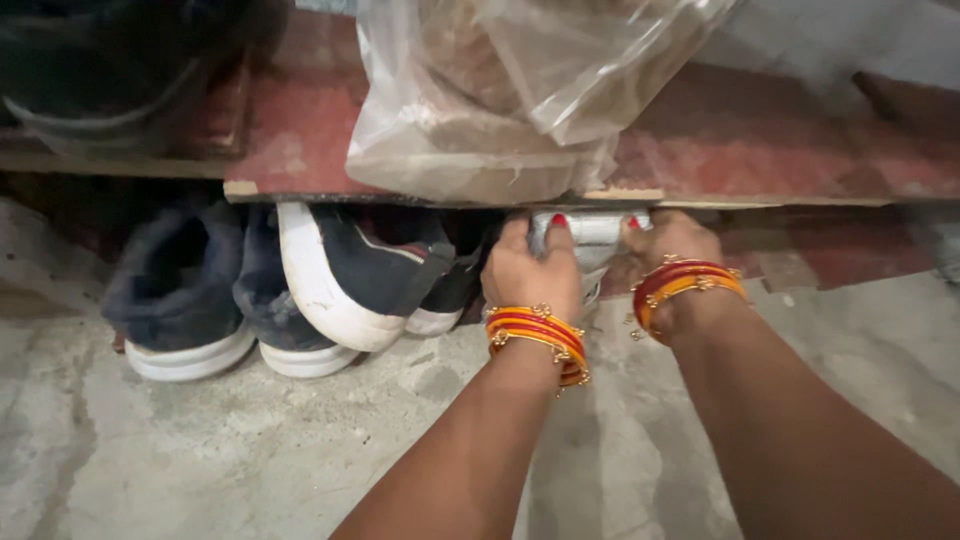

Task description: The person organizes a pile of shoes by picking up pairs from the floor and placing them on a wooden shoe rack. They handle black sneakers, white sneakers, and black formal shoes, arranging them neatly on the shelves.

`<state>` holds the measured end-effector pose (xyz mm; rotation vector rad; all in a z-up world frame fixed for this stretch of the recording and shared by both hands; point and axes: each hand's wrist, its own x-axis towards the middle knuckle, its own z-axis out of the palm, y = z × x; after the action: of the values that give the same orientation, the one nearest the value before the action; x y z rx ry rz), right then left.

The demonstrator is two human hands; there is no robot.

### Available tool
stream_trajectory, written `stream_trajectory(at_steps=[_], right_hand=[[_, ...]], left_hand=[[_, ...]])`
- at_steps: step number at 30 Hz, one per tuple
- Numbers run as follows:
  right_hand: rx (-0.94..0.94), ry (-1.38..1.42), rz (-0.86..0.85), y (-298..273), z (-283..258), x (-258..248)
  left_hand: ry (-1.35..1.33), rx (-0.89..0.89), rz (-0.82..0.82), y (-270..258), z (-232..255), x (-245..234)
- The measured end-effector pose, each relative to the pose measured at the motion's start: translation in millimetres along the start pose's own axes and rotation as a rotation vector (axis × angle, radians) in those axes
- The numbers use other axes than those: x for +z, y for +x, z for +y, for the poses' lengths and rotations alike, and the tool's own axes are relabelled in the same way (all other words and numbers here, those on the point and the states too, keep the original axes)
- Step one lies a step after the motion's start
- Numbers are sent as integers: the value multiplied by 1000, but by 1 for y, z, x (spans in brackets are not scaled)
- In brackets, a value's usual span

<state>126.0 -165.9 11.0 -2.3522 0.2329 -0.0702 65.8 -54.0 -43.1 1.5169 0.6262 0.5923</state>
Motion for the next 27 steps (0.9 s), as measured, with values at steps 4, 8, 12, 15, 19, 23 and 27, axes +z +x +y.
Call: stream_trajectory(at_steps=[4, 8, 12, 15, 19, 23, 27], right_hand=[[208, -42, -67, -10, -13, -7], [239, 289, -92, -17, -14, -11], [176, 311, -57, -25, 1, -25], [197, 189, -50, -32, 9, -47], [146, -37, -89, -51, 8, -77], [187, -100, -110, -80, -4, -102], [188, -191, -104, -108, -19, -131]], left_hand=[[-17, -17, -40, 6, -1, -1], [-179, -19, -62, 14, 6, -9], [-83, -123, -150, 12, 18, -27], [28, -114, -174, -7, 32, -31], [111, 89, -156, -44, 45, -42], [235, 96, -266, -66, 65, -53], [297, 121, -325, -90, 90, -59]])
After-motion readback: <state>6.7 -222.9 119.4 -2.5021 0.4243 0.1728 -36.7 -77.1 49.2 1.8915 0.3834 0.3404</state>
